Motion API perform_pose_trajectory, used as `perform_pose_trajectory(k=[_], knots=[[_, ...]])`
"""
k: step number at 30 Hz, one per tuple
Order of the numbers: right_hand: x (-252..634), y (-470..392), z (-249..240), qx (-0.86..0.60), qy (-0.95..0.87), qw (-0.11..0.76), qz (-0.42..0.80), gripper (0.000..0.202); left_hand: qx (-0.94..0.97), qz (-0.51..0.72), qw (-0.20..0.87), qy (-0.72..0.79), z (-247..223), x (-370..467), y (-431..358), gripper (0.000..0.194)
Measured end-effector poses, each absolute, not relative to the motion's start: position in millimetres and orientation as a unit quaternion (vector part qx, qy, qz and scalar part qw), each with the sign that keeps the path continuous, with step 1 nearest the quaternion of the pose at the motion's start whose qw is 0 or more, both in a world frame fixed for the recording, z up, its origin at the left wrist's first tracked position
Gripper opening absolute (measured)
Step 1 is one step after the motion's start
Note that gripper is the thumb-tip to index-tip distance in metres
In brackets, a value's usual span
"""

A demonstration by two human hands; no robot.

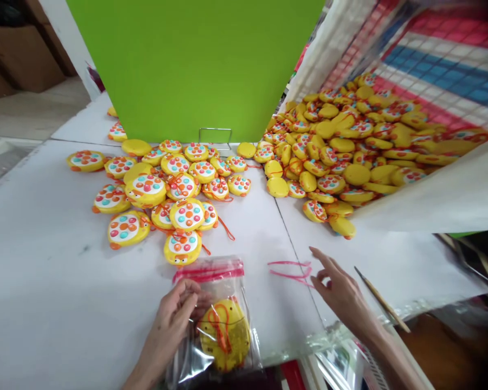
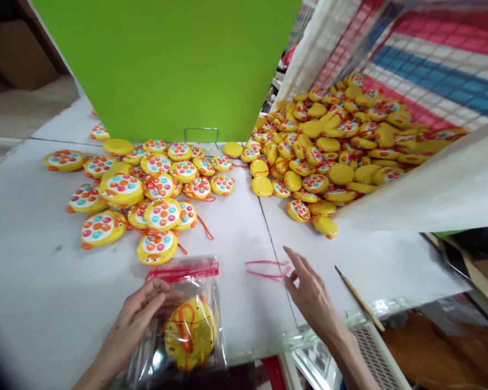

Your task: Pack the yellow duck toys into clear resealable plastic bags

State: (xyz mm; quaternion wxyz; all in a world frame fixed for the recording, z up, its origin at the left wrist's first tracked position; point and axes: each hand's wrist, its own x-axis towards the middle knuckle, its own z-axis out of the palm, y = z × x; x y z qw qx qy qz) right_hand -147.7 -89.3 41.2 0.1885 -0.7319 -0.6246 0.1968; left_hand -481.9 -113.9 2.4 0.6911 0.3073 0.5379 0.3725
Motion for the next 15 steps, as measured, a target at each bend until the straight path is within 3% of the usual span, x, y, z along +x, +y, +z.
perform_pose_trajectory(k=[5, 9, 15], knots=[[-214, -85, 31, -0.624, -0.651, 0.198, 0.385, 0.022, 0.317, 0.377, 0.697, 0.522, -5, -484, -117, 0.02], [-250, -76, 19, -0.557, -0.622, 0.2, 0.513, 0.023, 0.323, 0.365, 0.686, 0.54, -4, -484, -117, 0.021], [-258, -66, -1, -0.512, -0.557, 0.228, 0.614, 0.021, 0.347, 0.367, 0.66, 0.557, -5, -484, -118, 0.021]])
